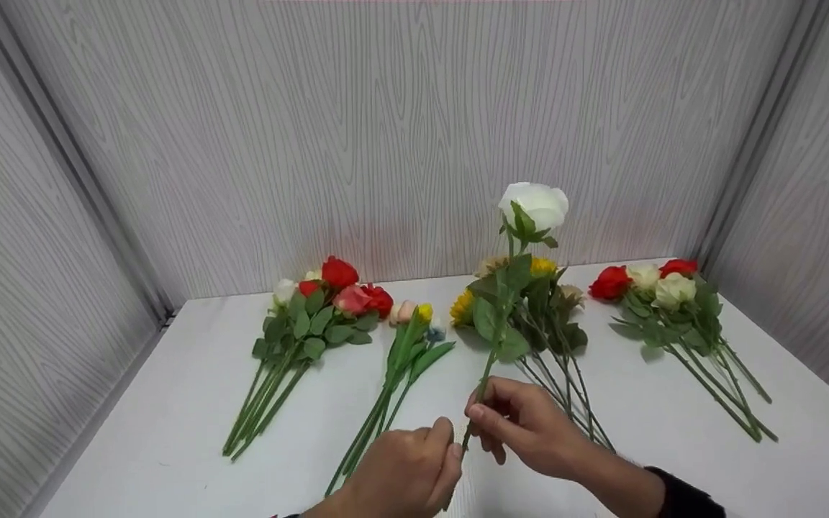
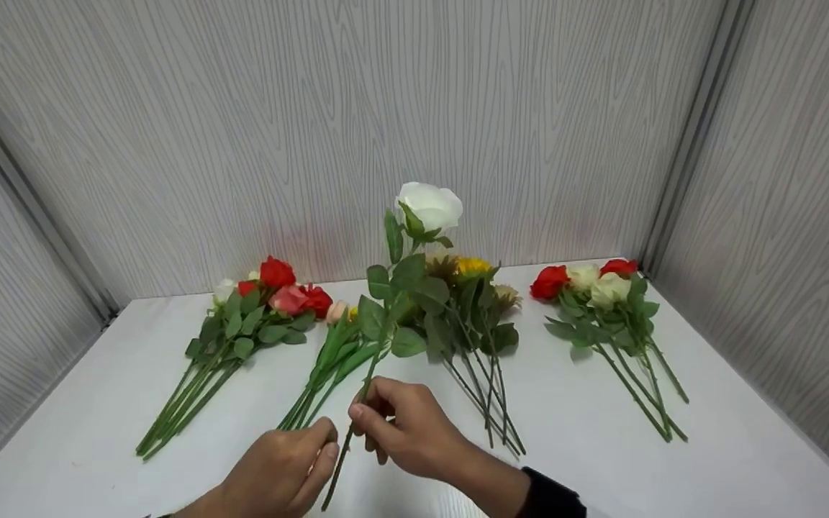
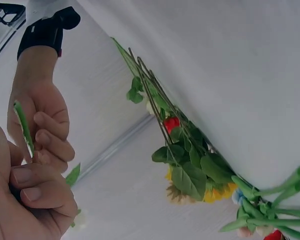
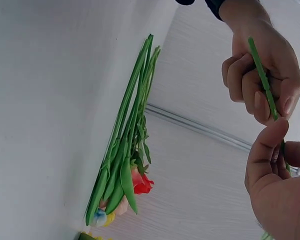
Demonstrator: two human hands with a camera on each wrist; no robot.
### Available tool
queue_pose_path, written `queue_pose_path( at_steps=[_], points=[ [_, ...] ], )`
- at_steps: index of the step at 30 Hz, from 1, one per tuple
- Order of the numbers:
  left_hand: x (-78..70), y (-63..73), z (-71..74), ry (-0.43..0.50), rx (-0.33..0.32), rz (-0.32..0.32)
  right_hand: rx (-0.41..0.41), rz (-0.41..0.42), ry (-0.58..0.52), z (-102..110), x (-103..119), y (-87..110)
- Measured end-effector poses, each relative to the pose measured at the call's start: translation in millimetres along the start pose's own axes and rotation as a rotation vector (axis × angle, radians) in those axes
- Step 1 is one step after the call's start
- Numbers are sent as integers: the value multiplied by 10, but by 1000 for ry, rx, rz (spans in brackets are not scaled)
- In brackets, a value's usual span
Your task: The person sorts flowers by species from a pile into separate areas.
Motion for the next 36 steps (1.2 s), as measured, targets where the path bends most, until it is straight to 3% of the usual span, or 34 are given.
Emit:
queue_pose_path(
  at_steps=[5,11,16,22,25,28,32,36],
  points=[
    [349,-65,268,-35,-23,158,-54,-62,96,296,-116,-49],
    [895,-45,741,-177,-135,279,-129,-164,227,763,-322,-67],
    [1305,72,1044,-258,-198,366,-185,-257,369,1163,-522,-4],
    [1725,319,1252,-283,-193,534,-205,-354,516,1569,-851,143],
    [1916,443,1287,-286,-153,608,-211,-416,590,1757,-1041,235],
    [2105,570,1276,-272,-72,698,-208,-476,678,1947,-1225,336],
    [2316,768,1200,-206,120,854,-192,-511,793,2189,-1453,489],
    [2438,982,1094,-103,332,996,-112,-560,860,2367,-1688,642]
  ],
)
Point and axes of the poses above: each hand's wrist, its own y-axis away from the middle knuckle, its own z-axis out of the back of the hand, x = y × z, the point moved 6 cm from there along -y, towards the middle knuckle, and after that the axes turned 15 degrees about y, right-handed, at the moved point
